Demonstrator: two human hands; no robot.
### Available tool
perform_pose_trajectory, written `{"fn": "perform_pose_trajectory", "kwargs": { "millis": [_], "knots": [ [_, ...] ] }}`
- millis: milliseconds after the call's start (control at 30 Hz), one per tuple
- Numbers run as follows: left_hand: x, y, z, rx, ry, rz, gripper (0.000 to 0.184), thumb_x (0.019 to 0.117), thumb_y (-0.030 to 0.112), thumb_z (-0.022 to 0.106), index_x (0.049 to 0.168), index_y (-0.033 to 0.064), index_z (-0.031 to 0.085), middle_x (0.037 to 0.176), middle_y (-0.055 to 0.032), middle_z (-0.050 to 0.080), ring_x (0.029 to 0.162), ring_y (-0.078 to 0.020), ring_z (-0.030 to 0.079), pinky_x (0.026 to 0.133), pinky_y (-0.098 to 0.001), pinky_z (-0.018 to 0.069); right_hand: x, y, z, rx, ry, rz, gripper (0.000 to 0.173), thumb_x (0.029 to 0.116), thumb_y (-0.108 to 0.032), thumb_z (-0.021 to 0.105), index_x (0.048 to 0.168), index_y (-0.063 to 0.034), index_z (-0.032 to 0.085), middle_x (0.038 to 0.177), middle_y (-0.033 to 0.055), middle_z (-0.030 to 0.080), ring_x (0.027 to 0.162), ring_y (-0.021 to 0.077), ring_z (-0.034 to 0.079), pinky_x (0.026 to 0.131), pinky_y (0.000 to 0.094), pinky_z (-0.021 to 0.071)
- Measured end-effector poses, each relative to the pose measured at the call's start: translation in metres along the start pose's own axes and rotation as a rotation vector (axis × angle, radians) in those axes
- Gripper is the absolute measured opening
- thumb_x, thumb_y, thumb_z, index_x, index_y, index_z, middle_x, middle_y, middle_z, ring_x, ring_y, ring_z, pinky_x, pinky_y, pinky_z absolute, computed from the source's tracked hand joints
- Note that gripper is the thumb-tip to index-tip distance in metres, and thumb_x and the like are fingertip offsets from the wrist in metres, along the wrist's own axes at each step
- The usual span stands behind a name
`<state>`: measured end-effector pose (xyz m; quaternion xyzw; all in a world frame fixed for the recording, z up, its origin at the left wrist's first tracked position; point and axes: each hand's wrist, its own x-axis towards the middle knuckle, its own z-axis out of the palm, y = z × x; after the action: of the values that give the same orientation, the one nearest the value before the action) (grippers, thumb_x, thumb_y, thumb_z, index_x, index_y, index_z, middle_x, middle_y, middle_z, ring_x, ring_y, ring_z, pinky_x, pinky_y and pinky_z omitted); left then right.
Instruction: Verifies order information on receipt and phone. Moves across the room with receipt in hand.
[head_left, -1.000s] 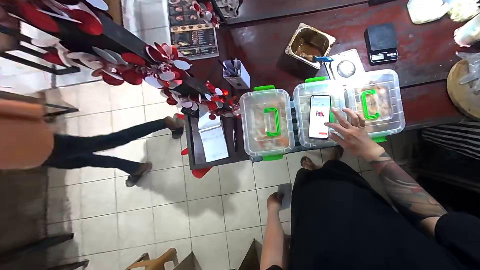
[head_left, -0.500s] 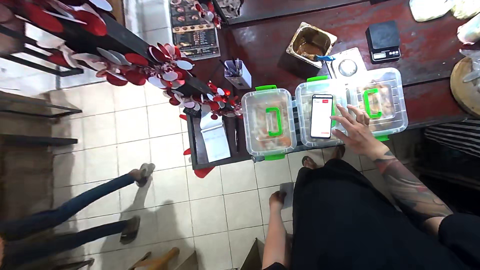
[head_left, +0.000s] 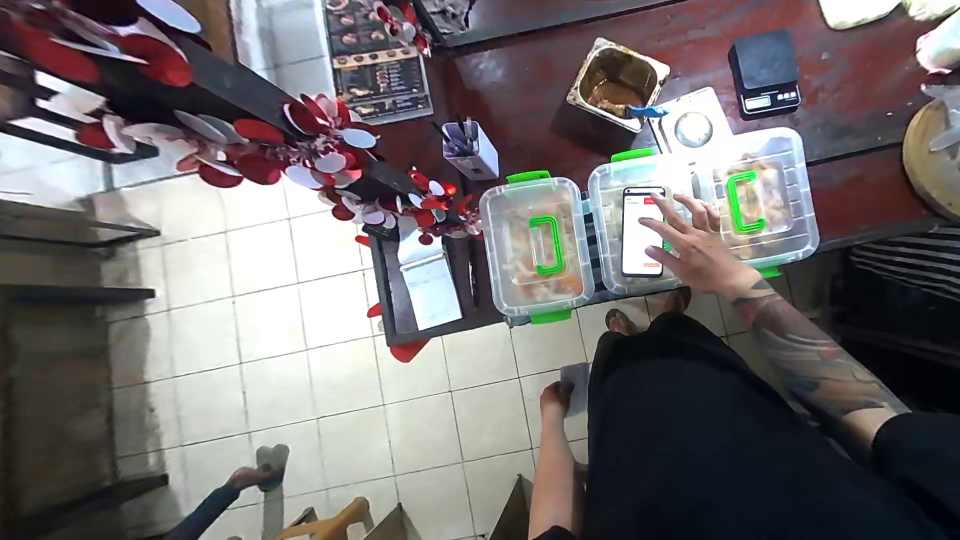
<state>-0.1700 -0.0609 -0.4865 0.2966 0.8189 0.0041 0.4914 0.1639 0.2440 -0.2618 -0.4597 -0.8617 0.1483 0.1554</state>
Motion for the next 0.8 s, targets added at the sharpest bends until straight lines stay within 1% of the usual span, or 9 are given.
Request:
{"fn": "perform_pose_trajectory", "kwargs": {
  "millis": [100, 267, 367, 467, 600, 700, 767, 800],
  "knots": [
    [-0.002, 0.001, -0.002, 0.004, -0.002, 0.003, 0.035, 0.0950, 0.034, 0.072, 0.113, 0.0041, 0.074, 0.108, -0.0196, 0.073, 0.105, -0.0355, 0.069, 0.098, -0.0601, 0.0514, 0.010, 0.002, 0.001, -0.047, -0.017, 0.043, 0.054, 0.1063, -0.056, 0.038, 0.151, -0.0297, 0.051, 0.167, -0.0008, 0.033, 0.155, 0.0313, 0.023, 0.123, 0.0581, 0.0138],
    [0.002, 0.001, -0.003, 0.005, -0.002, 0.016, 0.034, 0.0951, 0.033, 0.072, 0.113, 0.0047, 0.074, 0.108, -0.0193, 0.073, 0.106, -0.0353, 0.069, 0.098, -0.0598, 0.0515, 0.021, 0.002, 0.003, -0.093, -0.026, 0.057, 0.055, 0.1064, -0.057, 0.036, 0.151, -0.0288, 0.051, 0.168, -0.0007, 0.032, 0.156, 0.0306, 0.023, 0.124, 0.0579, 0.0121],
    [0.004, 0.002, -0.004, 0.005, -0.001, 0.016, 0.033, 0.0950, 0.033, 0.072, 0.112, 0.0049, 0.075, 0.107, -0.0188, 0.074, 0.105, -0.0351, 0.070, 0.097, -0.0594, 0.0518, 0.023, 0.002, 0.003, -0.099, -0.062, 0.074, 0.056, 0.1067, -0.058, 0.033, 0.150, -0.0285, 0.051, 0.169, -0.0008, 0.029, 0.157, 0.0299, 0.020, 0.124, 0.0588, 0.0106],
    [0.005, 0.003, -0.004, -0.004, -0.004, 0.017, 0.032, 0.0947, 0.033, 0.072, 0.112, 0.0054, 0.075, 0.106, -0.0180, 0.074, 0.104, -0.0341, 0.070, 0.096, -0.0588, 0.0525, 0.022, 0.002, 0.002, -0.070, -0.025, 0.082, 0.055, 0.1066, -0.056, 0.036, 0.151, -0.0264, 0.051, 0.169, -0.0007, 0.030, 0.156, 0.0307, 0.022, 0.124, 0.0581, 0.0128],
    [0.006, 0.004, -0.004, -0.026, -0.012, 0.009, 0.033, 0.0953, 0.033, 0.072, 0.111, 0.0048, 0.075, 0.105, -0.0186, 0.074, 0.102, -0.0342, 0.070, 0.095, -0.0588, 0.0524, 0.014, 0.005, 0.002, -0.009, 0.053, 0.093, 0.051, 0.1055, -0.053, 0.044, 0.149, -0.0284, 0.053, 0.166, -0.0005, 0.034, 0.155, 0.0308, 0.025, 0.121, 0.0581, 0.0170],
    [0.005, 0.005, -0.003, -0.015, -0.014, 0.006, 0.032, 0.0955, 0.034, 0.071, 0.110, 0.0052, 0.075, 0.105, -0.0179, 0.074, 0.103, -0.0336, 0.070, 0.096, -0.0588, 0.0520, 0.004, 0.006, 0.000, 0.027, 0.067, 0.076, 0.044, 0.1067, -0.048, 0.045, 0.142, -0.0260, 0.059, 0.164, 0.0016, 0.038, 0.153, 0.0326, 0.027, 0.120, 0.0580, 0.0198],
    [0.005, 0.005, -0.004, -0.005, -0.019, 0.006, 0.032, 0.0954, 0.033, 0.071, 0.110, 0.0051, 0.075, 0.105, -0.0182, 0.074, 0.104, -0.0338, 0.069, 0.096, -0.0587, 0.0517, -0.005, 0.003, 0.001, 0.037, 0.062, 0.056, 0.037, 0.1074, -0.040, 0.046, 0.138, -0.0255, 0.062, 0.164, 0.0010, 0.040, 0.154, 0.0330, 0.027, 0.120, 0.0579, 0.0194],
    [0.005, 0.005, -0.004, 0.001, -0.020, 0.006, 0.033, 0.0952, 0.033, 0.071, 0.110, 0.0047, 0.075, 0.106, -0.0185, 0.074, 0.104, -0.0341, 0.069, 0.097, -0.0586, 0.0516, -0.010, 0.000, -0.001, 0.044, 0.047, 0.048, 0.035, 0.1071, -0.034, 0.048, 0.136, -0.0242, 0.064, 0.164, 0.0010, 0.038, 0.155, 0.0342, 0.024, 0.121, 0.0586, 0.0190]
  ]
}}
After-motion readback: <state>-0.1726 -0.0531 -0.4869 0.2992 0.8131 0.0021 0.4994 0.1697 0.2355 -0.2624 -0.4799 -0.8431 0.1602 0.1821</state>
